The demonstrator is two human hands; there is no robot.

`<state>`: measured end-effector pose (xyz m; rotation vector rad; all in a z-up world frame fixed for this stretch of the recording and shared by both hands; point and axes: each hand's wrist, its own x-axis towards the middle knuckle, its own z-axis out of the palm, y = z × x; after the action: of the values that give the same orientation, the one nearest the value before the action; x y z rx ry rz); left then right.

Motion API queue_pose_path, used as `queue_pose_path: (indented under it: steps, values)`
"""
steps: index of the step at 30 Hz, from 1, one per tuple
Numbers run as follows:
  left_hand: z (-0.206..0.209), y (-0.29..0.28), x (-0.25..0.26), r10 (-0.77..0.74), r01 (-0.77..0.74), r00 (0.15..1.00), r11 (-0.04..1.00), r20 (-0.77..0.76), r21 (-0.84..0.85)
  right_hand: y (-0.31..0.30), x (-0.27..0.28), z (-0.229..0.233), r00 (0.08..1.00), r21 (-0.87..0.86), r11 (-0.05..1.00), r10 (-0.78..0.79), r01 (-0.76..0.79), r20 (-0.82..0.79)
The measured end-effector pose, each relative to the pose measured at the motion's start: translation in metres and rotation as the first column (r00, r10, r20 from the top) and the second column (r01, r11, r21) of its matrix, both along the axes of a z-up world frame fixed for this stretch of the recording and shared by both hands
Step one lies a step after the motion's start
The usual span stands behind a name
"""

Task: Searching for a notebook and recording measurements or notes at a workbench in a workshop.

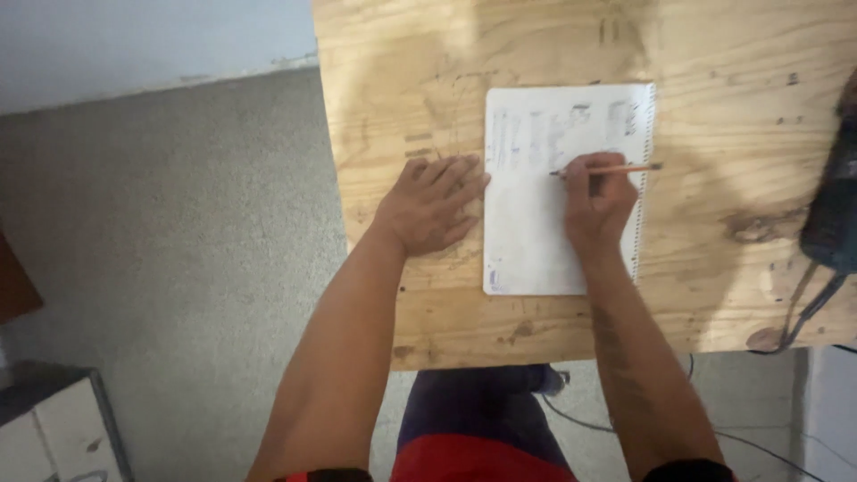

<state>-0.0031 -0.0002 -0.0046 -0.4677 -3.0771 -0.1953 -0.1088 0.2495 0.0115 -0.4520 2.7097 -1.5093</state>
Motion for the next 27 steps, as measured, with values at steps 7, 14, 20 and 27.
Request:
queue_pose_path:
  steps: [7,14,20,27]
  values:
    - [0.004,-0.004,0.000,-0.019,0.013,0.995,0.998,0.093,0.068,-0.001,-0.004,-0.016,0.991,0.088,0.990,-0.114,0.108,0.071]
    - [-0.001,0.001,0.001,-0.026,0.027,0.999,0.999,-0.018,0.039,0.000,-0.003,-0.024,0.985,0.011,0.994,-0.111,0.110,0.132]
    - [-0.005,0.002,0.002,-0.023,0.031,0.990,0.998,-0.139,0.055,0.006,-0.008,-0.053,0.997,-0.017,0.999,0.028,-0.030,-0.070]
    - [-0.001,0.003,0.002,-0.003,0.007,0.998,0.998,-0.066,0.055,0.062,-0.020,-0.059,0.968,0.337,0.930,0.204,-0.146,-0.145]
